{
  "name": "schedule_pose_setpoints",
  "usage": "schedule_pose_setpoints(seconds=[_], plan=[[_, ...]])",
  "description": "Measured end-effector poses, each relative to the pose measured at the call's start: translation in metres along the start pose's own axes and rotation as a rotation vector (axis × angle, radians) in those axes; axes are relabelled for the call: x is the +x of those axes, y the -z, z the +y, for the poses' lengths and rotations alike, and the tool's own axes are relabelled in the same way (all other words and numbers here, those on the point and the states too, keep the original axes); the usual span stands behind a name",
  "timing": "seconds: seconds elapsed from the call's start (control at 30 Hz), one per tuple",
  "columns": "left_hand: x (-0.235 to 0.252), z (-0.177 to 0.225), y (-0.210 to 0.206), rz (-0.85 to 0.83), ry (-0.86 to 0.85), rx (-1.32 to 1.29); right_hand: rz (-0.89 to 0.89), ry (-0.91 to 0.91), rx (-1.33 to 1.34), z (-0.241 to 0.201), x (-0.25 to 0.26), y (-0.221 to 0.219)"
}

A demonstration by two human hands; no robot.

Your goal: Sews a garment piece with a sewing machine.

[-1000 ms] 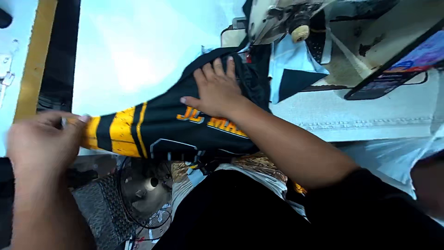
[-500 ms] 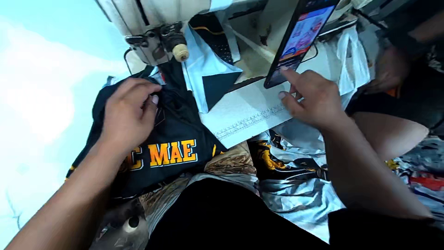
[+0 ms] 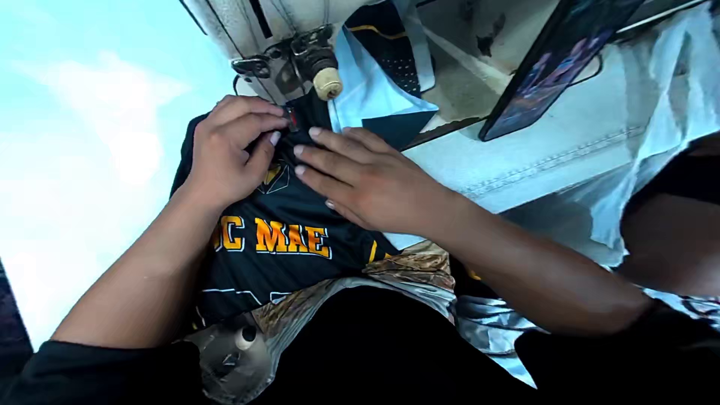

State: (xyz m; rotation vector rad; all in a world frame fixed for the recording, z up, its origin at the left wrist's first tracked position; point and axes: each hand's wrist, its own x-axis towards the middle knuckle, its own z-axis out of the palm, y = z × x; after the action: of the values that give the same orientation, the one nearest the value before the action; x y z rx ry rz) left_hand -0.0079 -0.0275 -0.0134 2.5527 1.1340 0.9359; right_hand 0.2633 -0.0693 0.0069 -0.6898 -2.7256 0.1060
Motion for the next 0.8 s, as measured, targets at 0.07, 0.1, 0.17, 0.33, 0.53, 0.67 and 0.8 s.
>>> schedule_pose_setpoints(seconds=[0.07, 0.1, 0.17, 0.33, 0.53, 0.67, 0.8], plan=[[0.001, -0.009, 0.007, -0.069, -0.036, -0.001, -0.159, -0.106, 0.000, 0.004, 0.000, -0.006], [0.001, -0.013, 0.011, -0.119, -0.054, 0.008, -0.193, -0.158, -0.024, 0.001, -0.007, 0.000], [-0.003, -0.016, 0.014, -0.211, -0.077, 0.017, -0.235, -0.236, -0.072, -0.014, -0.022, 0.019], [-0.002, 0.006, 0.009, -0.201, -0.055, 0.082, -0.013, -0.262, -0.041, -0.013, -0.012, 0.021], [0.002, 0.006, 0.002, -0.167, 0.020, 0.017, 0.056, -0.297, 0.136, 0.024, 0.020, -0.014], [0.004, -0.001, 0.016, -0.164, 0.126, -0.139, 0.051, -0.192, 0.220, 0.041, 0.032, -0.012], [0.008, -0.003, 0.024, -0.206, 0.133, -0.191, 0.153, -0.032, 0.267, 0.052, 0.043, -0.021]])
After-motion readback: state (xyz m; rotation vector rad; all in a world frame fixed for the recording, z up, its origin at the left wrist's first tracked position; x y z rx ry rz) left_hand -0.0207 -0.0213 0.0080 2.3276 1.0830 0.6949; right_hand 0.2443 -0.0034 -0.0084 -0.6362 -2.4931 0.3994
